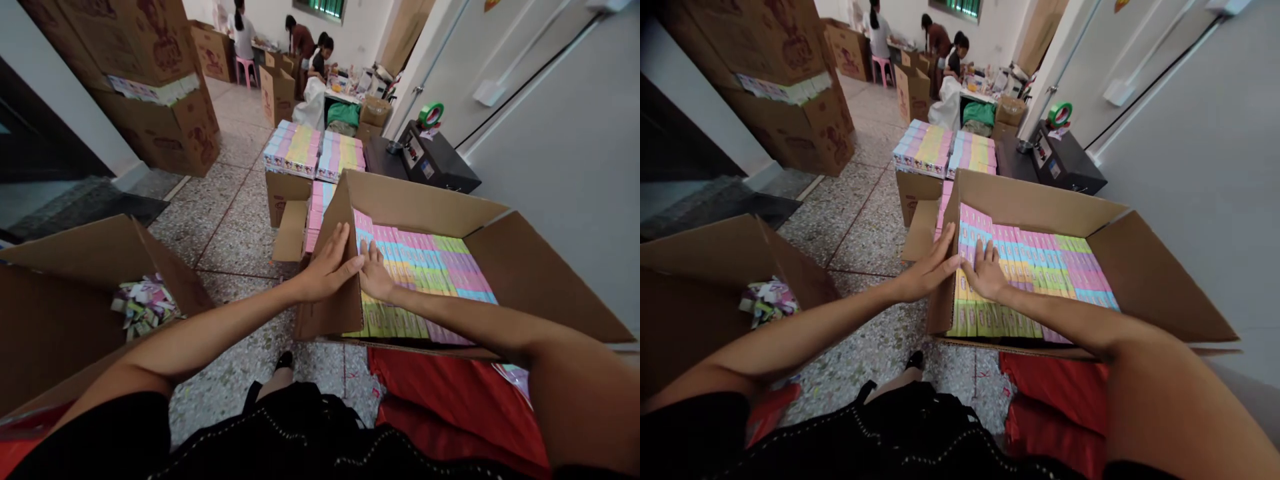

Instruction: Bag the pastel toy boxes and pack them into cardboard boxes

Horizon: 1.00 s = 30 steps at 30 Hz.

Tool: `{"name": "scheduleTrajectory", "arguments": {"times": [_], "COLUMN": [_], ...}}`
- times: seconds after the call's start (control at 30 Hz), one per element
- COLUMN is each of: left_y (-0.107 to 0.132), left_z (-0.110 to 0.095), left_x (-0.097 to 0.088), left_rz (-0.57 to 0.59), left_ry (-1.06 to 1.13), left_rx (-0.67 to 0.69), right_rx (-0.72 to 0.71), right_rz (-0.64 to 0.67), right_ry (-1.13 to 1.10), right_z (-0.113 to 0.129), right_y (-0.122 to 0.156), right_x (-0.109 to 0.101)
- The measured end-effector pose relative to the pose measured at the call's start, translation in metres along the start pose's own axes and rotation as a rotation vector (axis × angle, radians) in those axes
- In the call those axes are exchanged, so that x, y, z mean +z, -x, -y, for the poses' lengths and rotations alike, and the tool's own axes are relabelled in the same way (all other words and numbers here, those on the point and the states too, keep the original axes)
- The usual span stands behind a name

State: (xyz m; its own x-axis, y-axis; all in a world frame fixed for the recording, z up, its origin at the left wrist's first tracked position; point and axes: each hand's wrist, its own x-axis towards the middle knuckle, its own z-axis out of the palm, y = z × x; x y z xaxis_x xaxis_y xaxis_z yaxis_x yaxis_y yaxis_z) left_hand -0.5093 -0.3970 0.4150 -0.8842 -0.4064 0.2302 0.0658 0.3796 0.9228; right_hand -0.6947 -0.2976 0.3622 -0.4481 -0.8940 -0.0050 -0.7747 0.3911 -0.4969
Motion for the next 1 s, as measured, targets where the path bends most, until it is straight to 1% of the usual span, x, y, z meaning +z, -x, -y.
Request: {"name": "scheduleTrajectory", "arguments": {"times": [0.07,0.1,0.13,0.2,0.27,0.33,0.43,0.5,0.53,0.6,0.7,0.8,0.87,0.93,1.0], "left_y": [-0.002,-0.002,-0.003,-0.002,0.002,0.008,0.018,0.024,0.025,0.024,0.020,0.016,0.015,0.014,0.012], "left_z": [0.002,0.003,0.005,0.010,0.015,0.019,0.018,0.016,0.014,0.013,0.013,0.014,0.014,0.014,0.009], "left_x": [0.009,0.011,0.011,0.007,-0.001,-0.009,-0.022,-0.029,-0.032,-0.034,-0.028,-0.017,-0.011,-0.009,-0.013], "left_rz": [-0.032,-0.056,-0.079,-0.114,-0.137,-0.156,-0.138,-0.140,-0.145,-0.145,-0.123,-0.145,-0.148,-0.139,-0.134], "left_ry": [0.003,0.014,0.032,0.082,0.131,0.164,0.172,0.140,0.118,0.081,0.026,-0.005,-0.005,-0.035,-0.122], "left_rx": [0.005,0.008,0.014,0.032,0.049,0.061,0.079,0.083,0.084,0.095,0.144,0.174,0.169,0.153,0.130], "right_rx": [0.030,0.035,0.006,-0.137,-0.285,-0.335,-0.303,-0.291,-0.291,-0.305,-0.344,-0.406,-0.411,-0.396,-0.395], "right_rz": [0.060,0.083,0.089,0.081,0.090,0.139,0.259,0.364,0.394,0.387,0.312,0.258,0.219,0.199,0.235], "right_ry": [0.140,0.212,0.259,0.305,0.337,0.414,0.605,0.682,0.683,0.622,0.502,0.442,0.432,0.427,0.421], "right_z": [0.002,0.005,0.009,0.020,0.036,0.053,0.072,0.077,0.076,0.068,0.044,0.014,-0.002,-0.010,-0.011], "right_y": [0.002,0.002,0.001,-0.002,-0.007,-0.013,-0.020,-0.024,-0.026,-0.029,-0.025,-0.010,0.000,0.005,0.002], "right_x": [0.002,-0.002,-0.007,-0.018,-0.022,-0.016,0.006,0.023,0.029,0.036,0.029,0.020,0.021,0.025,0.020]}}
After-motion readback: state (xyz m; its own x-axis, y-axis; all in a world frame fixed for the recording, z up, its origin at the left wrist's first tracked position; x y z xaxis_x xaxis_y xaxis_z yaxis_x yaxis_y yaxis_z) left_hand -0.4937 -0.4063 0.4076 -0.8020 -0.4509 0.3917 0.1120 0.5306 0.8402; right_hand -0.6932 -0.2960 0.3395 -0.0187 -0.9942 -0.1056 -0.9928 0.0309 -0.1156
